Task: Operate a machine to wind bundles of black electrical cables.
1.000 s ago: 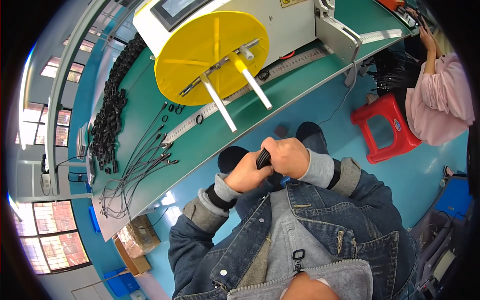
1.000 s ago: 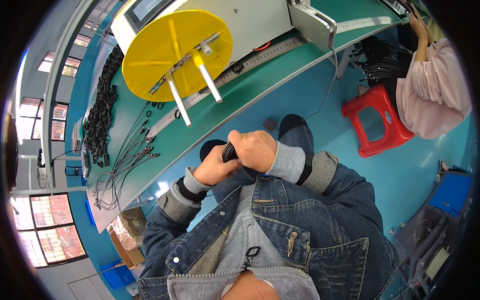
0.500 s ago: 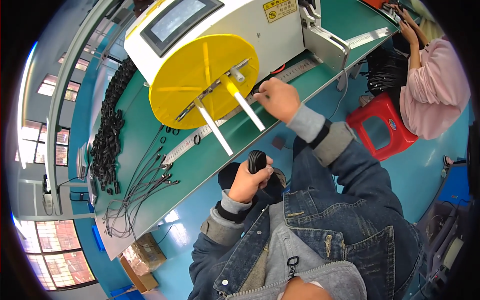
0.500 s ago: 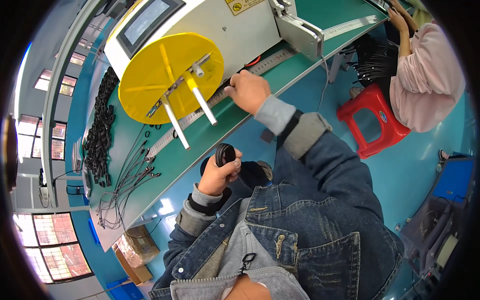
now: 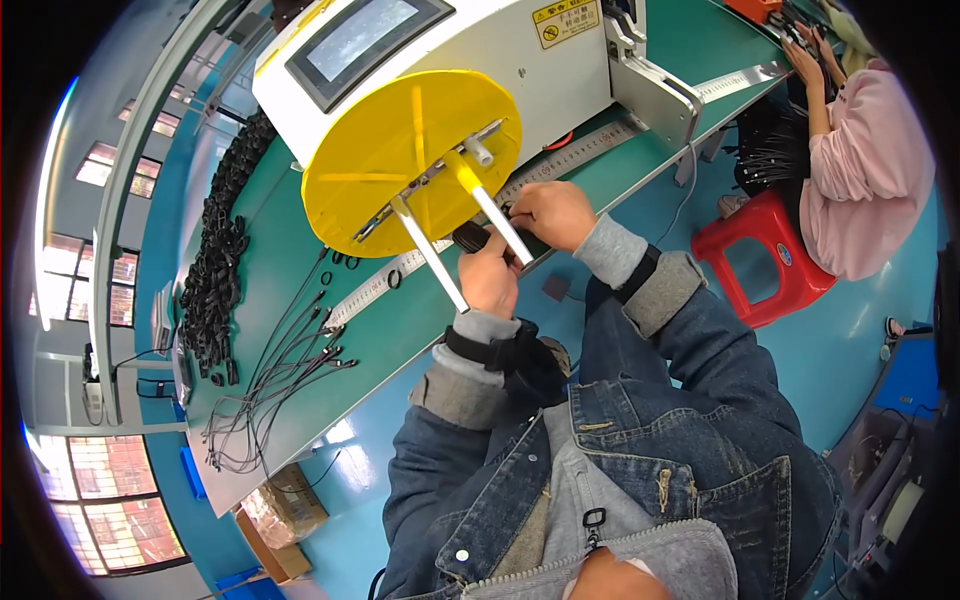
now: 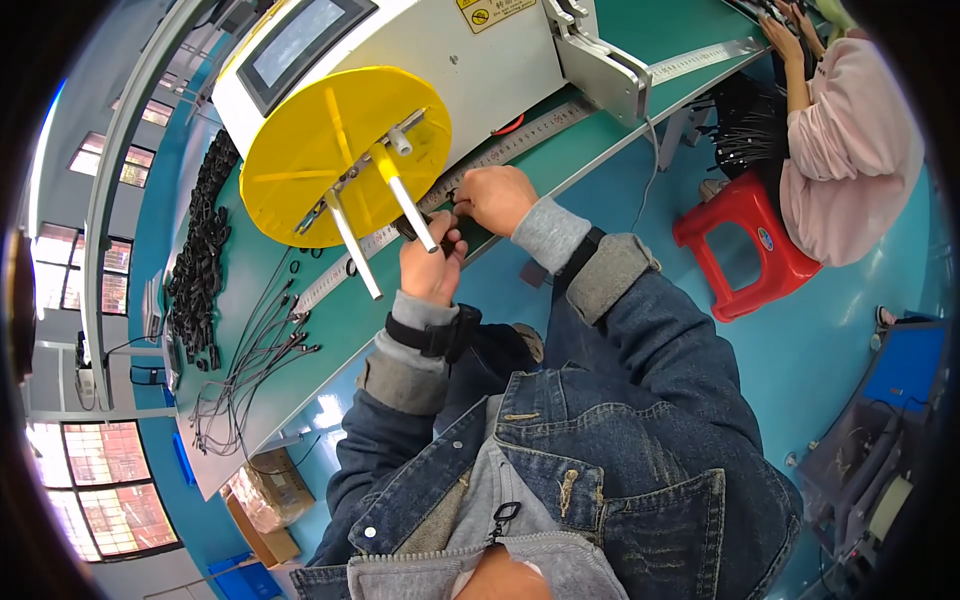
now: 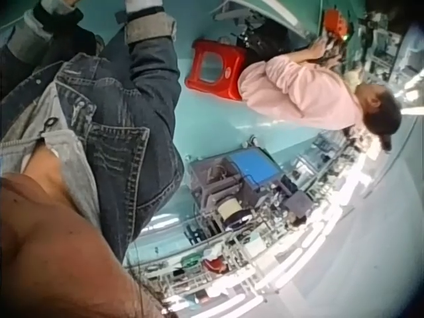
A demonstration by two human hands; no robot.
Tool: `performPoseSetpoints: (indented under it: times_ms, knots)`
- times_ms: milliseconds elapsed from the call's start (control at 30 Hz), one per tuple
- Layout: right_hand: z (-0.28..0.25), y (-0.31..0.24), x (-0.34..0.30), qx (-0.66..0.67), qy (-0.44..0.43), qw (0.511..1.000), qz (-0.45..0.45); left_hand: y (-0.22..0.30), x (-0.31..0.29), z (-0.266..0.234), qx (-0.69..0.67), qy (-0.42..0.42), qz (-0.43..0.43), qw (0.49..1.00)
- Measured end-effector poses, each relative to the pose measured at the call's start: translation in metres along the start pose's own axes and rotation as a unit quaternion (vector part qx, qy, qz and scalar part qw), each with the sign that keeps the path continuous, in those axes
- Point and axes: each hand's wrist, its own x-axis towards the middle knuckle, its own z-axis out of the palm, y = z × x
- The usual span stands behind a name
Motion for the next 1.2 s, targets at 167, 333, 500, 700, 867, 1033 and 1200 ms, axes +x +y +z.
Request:
performPoseSetpoints:
  times_ms: [167,333,500,700,867,1033,1200]
  knots:
    - [-0.014,0.003,-0.004,0.067,-0.018,0.997,-0.027,-0.003,0.004,0.006,-0.006,0.023,0.037,0.999]
    - [0.001,-0.005,-0.012,-0.021,-0.03,0.994,-0.1,-0.005,0.002,0.003,-0.002,-0.019,0.007,1.0]
    - [-0.005,-0.021,-0.022,-0.099,0.018,0.981,-0.167,-0.006,0.0,0.0,-0.007,0.034,0.044,0.998]
    - [-0.009,-0.023,-0.024,-0.118,0.018,0.981,-0.156,-0.003,-0.008,-0.005,-0.044,0.068,0.048,0.996]
    - [-0.009,-0.021,-0.016,-0.106,0.066,0.976,-0.18,0.004,-0.008,-0.018,-0.043,0.078,0.019,0.996]
    - [0.0,-0.014,-0.01,-0.046,0.104,0.978,-0.175,0.004,0.001,-0.032,0.026,0.094,0.056,0.994]
    - [-0.001,-0.012,-0.008,0.048,0.115,0.989,-0.075,0.014,0.001,-0.039,0.179,0.058,0.055,0.981]
